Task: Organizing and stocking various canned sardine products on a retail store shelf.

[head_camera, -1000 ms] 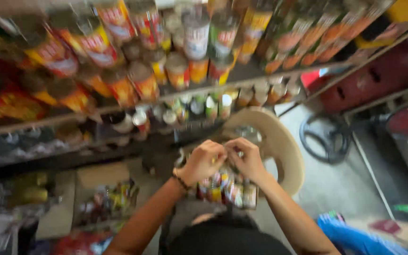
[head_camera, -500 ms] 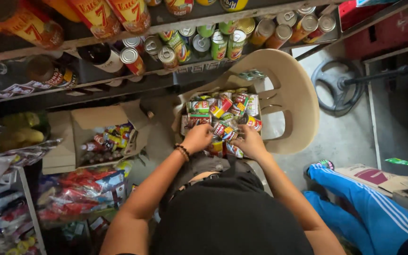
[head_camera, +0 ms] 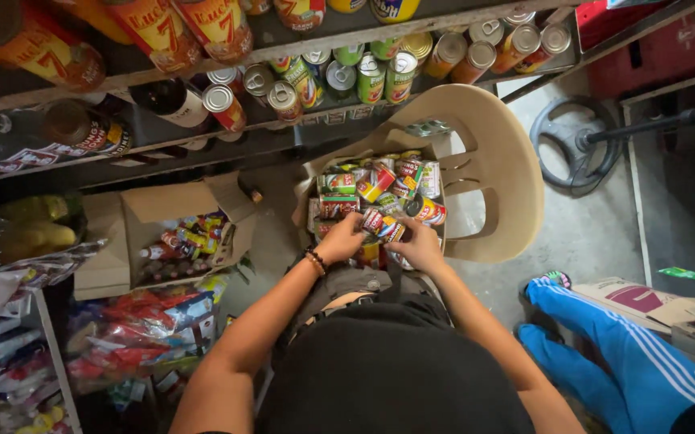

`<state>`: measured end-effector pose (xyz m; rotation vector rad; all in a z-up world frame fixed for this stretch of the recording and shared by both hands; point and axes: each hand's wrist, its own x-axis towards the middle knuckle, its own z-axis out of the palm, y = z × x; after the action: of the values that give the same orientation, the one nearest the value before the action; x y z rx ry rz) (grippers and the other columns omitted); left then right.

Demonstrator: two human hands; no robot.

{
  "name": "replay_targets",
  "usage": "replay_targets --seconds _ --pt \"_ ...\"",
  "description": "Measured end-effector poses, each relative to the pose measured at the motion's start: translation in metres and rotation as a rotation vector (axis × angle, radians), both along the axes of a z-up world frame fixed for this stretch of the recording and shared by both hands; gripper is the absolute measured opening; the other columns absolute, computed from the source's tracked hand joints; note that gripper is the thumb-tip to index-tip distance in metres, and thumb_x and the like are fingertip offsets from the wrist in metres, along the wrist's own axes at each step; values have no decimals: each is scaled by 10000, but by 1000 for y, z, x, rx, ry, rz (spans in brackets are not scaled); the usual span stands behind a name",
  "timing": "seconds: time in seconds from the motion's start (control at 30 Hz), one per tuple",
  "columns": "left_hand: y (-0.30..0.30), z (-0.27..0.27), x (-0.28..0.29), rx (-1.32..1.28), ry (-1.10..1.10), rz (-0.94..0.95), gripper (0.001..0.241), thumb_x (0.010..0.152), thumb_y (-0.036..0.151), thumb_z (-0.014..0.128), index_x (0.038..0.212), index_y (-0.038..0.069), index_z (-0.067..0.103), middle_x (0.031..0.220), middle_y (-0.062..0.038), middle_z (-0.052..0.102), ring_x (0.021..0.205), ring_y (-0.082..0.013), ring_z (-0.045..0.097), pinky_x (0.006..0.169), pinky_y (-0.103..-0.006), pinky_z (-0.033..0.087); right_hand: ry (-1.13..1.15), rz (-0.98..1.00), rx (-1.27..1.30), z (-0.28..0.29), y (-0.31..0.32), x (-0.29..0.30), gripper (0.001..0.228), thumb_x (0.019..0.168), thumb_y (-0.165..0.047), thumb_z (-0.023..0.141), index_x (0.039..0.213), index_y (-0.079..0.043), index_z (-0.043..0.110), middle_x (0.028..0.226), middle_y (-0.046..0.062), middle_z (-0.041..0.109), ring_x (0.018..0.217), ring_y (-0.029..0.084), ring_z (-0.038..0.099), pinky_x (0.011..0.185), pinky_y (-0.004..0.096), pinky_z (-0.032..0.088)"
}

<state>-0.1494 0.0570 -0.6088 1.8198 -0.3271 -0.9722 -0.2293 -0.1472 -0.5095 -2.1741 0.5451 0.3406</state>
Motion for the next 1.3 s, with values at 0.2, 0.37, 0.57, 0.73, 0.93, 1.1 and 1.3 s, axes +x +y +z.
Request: replay_targets --seconds 0.2,0.37,0.57,0.73,0.93,1.1,1.3 --pt "-10 38 8 -334 438 331 614 906 126 704 1430 101 384 1221 -118 674 1090 -185 663 920 -377 561 -23 -155 624 -20 -9 -12 349 859 -186 845 1117 36 770 1003 56 760 902 101 658 835 295 545" --pt "-16 98 12 -617 416 259 572 939 138 743 1429 -17 492 1300 -110 663 1163 -185 656 994 -368 547 -90 -239 743 36 9 3 394 840 -90 803 1204 6 689 1009 17 742 911 96 674 831 281 550" --pt "-23 174 25 -630 305 326 626 862 74 790 1391 -8 467 1246 -94 658 1130 -181 659 995 -378 547 -171 -211 753 81 15 16 486 864 -22 764 1330 14 628 1025 32 721 878 129 650 771 305 531" --pt "-29 218 46 -751 79 258 650 877 41 789 1428 10 446 1323 -75 617 1200 -134 623 1047 -343 529 -362 -196 838 131 15 34 549 849 -31 762 1359 0 562 1151 29 709 1010 109 696 886 293 588" --pt "-38 320 82 -735 -52 161 628 901 72 776 1428 36 437 1252 -66 655 1108 -115 653 949 -320 569 -654 -32 560 205 3 68 590 865 -34 781 1400 41 544 1279 90 673 1142 151 667 991 317 548" --pt "-40 433 110 -656 -869 75 699 932 192 826 1490 16 445 1314 -155 668 1207 -283 692 1048 -391 545 -835 1 532 294 -12 106 506 888 -76 787 1342 36 594 1253 62 680 1123 129 639 996 315 542" --pt "-60 530 142 -691 -1190 81 781 941 287 815 1518 -12 381 1381 -215 592 1291 -357 622 1089 -422 511 -1080 90 430 385 -28 147 419 940 -73 757 1326 29 631 1236 40 673 1124 118 623 997 287 526"
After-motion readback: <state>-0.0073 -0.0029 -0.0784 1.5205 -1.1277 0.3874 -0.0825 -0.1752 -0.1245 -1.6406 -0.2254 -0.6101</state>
